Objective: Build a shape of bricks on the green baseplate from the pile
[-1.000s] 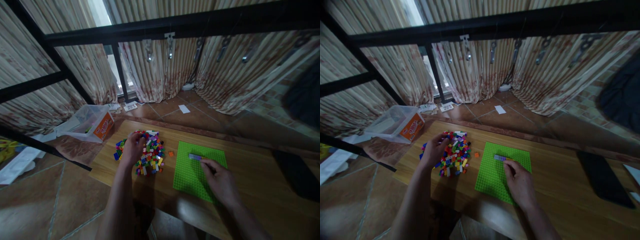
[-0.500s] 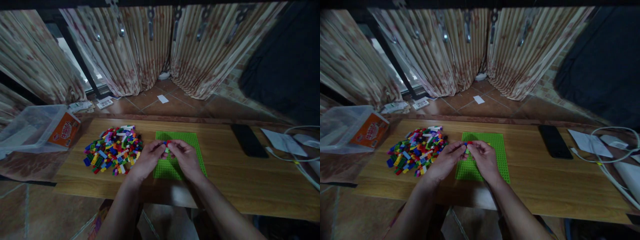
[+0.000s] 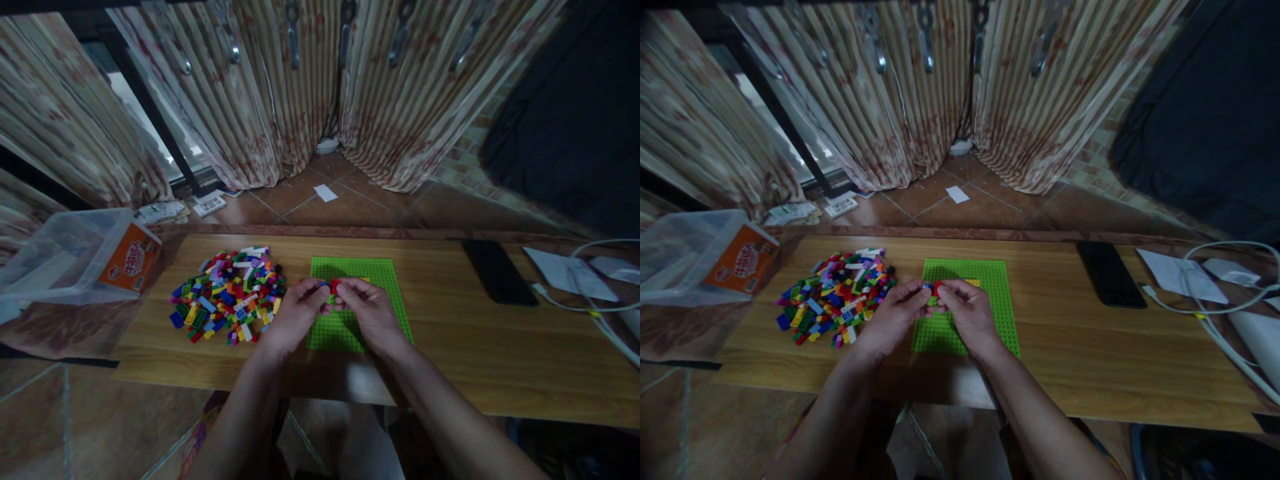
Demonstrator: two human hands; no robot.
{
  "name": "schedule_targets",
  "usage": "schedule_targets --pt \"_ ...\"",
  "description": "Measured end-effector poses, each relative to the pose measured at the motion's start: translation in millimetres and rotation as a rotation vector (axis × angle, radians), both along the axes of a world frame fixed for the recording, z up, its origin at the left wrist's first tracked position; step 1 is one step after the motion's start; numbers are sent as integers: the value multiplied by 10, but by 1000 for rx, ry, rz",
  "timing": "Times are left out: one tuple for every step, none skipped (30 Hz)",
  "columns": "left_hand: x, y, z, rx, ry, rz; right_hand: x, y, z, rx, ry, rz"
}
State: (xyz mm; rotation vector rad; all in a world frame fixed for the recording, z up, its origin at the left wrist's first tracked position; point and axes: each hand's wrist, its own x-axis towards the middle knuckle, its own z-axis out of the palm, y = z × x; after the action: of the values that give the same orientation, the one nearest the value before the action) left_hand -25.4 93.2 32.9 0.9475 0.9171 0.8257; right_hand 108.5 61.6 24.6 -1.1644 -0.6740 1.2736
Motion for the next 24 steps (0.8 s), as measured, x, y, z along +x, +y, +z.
schedule_targets --pt "-5 1 7 -34 -27 11 3 -2 0 -11 39 3" --pt "-13 3 17 -73 -54 22 5 -3 2 -19 74 9" --pt "-23 6 31 -113 -81 34 7 -4 4 -24 101 14" --pt "-34 11 47 -151 -104 48 9 -5 6 -27 119 20" --pt "-44 16 64 -185 -121 60 9 -4 7 -27 124 25" --pt "-52 20 80 -212 -131 64 9 -3 6 -24 116 29" --pt "-56 24 94 -232 -138 63 8 -2 1 -16 95 28" --pt "-57 26 104 -249 -142 55 7 -1 -8 -6 58 23" --pt "-53 25 110 -262 -145 46 6 -1 -21 9 6 16" --pt "-45 23 109 -269 -147 43 5 -2 -36 30 -56 9" --pt "-35 20 104 -269 -145 42 5 -5 -54 60 -123 2" --pt "-24 15 95 -262 -136 40 6 -10 -73 97 -198 2" --pt "-13 10 83 -248 -120 35 10 -18 -89 139 -275 8" --pt "-3 4 68 -230 -100 28 14 -26 -102 182 -355 20" --pt "4 -1 53 -211 -79 20 21 -36 -111 222 -432 33" --pt "10 -6 38 -195 -61 8 28 -46 -116 254 -507 49" --pt "15 -10 24 -183 -45 0 34 -55 -116 277 -578 64" --pt "21 -15 12 -171 -30 0 40 -64 -113 293 -640 77" --pt "28 -20 1 -159 -16 4 44 -70 -109 304 -693 88" --pt "36 -26 -9 -146 -1 11 45 -75 -105 310 -734 97" --pt "46 -32 -16 -130 14 20 44 -79 -104 312 -762 104" --pt "58 -39 -21 -116 26 31 39 -81 -106 311 -772 110" --pt "71 -47 -25 -106 31 43 32 -81 -111 308 -767 113" --pt "83 -54 -27 -101 29 56 23 -82 -120 304 -751 116"
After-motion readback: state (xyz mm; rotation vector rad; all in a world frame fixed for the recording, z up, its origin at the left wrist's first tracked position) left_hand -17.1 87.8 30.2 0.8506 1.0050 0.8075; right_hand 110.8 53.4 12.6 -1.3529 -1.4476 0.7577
